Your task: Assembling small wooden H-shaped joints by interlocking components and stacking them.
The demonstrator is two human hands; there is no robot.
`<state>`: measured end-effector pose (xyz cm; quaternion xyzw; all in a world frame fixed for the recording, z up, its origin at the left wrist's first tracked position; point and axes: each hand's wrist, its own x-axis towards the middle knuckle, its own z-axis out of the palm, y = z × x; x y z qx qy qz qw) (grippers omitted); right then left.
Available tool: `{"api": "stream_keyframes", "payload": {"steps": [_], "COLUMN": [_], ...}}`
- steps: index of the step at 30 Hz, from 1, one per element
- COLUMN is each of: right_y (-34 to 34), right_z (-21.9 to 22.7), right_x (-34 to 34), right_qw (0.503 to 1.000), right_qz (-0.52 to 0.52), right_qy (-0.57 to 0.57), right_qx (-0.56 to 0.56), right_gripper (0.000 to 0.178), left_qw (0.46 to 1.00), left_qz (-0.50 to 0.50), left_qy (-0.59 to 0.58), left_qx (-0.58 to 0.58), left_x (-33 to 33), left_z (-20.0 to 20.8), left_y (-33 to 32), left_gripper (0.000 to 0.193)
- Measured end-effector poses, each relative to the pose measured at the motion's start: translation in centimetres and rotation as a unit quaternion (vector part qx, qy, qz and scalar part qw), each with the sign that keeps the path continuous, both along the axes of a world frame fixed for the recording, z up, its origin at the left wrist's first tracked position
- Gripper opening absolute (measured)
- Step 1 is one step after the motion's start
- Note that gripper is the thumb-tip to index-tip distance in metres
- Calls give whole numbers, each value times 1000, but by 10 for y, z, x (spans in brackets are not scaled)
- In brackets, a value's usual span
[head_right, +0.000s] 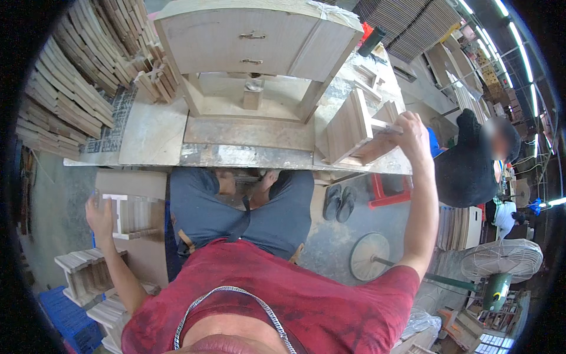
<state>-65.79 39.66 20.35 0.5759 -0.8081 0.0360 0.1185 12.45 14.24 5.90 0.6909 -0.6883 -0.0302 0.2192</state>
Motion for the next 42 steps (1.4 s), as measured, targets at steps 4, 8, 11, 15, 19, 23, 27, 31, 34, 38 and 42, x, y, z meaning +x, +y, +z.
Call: {"api": "stream_keyframes", "payload": {"steps": [4, 8, 11, 15, 19, 23, 27, 31, 34, 38, 42], "right_y": [-11, 23, 9, -46, -75, -95, -103, -101, -99, -89, -72], "right_z": [17, 23, -37, -103, -130, -155, -166, -186, -190, -195, -192], "right_x": [3, 79, 138, 221, 264, 279, 287, 279, 278, 282, 285], "right_qw": [999, 972, 942, 911, 869, 741, 653, 614, 613, 616, 561], "right_qz": [0, 22, 56, 137, 144, 105, 78, 71, 85, 121, 86], "right_qy": [-29, -143, -259, -371, -471, -663, -754, -785, -785, -778, -823], "right_qx": [-38, -183, -206, -119, -55, 6, 5, -31, -26, 12, -24], "right_gripper": [26, 25, 30, 37, 35, 25, 18, 20, 20, 19, 21], "left_qw": [978, 991, 978, 993, 986, 980, 993, 941, 923, 875, 820], "left_qz": [120, 44, 53, 62, -78, 28, 69, 38, -86, -415, -483], "left_qy": [-65, -51, -51, -91, -128, -141, -24, 335, 374, 240, 263], "left_qx": [158, 118, 194, 46, -66, 138, 90, -18, 1, 75, 158], "left_x": [45, 45, 36, 54, 41, 59, 77, 33, -68, -183, -250], "left_z": [-14, -59, -58, -57, -67, -99, -65, -15, 48, 46, 27], "left_y": [70, 59, 51, 70, 46, 33, 44, 45, 80, 93, 74], "left_gripper": [75, 73, 57, 46, 40, 26, 29, 17, 16, 20, 21]}}
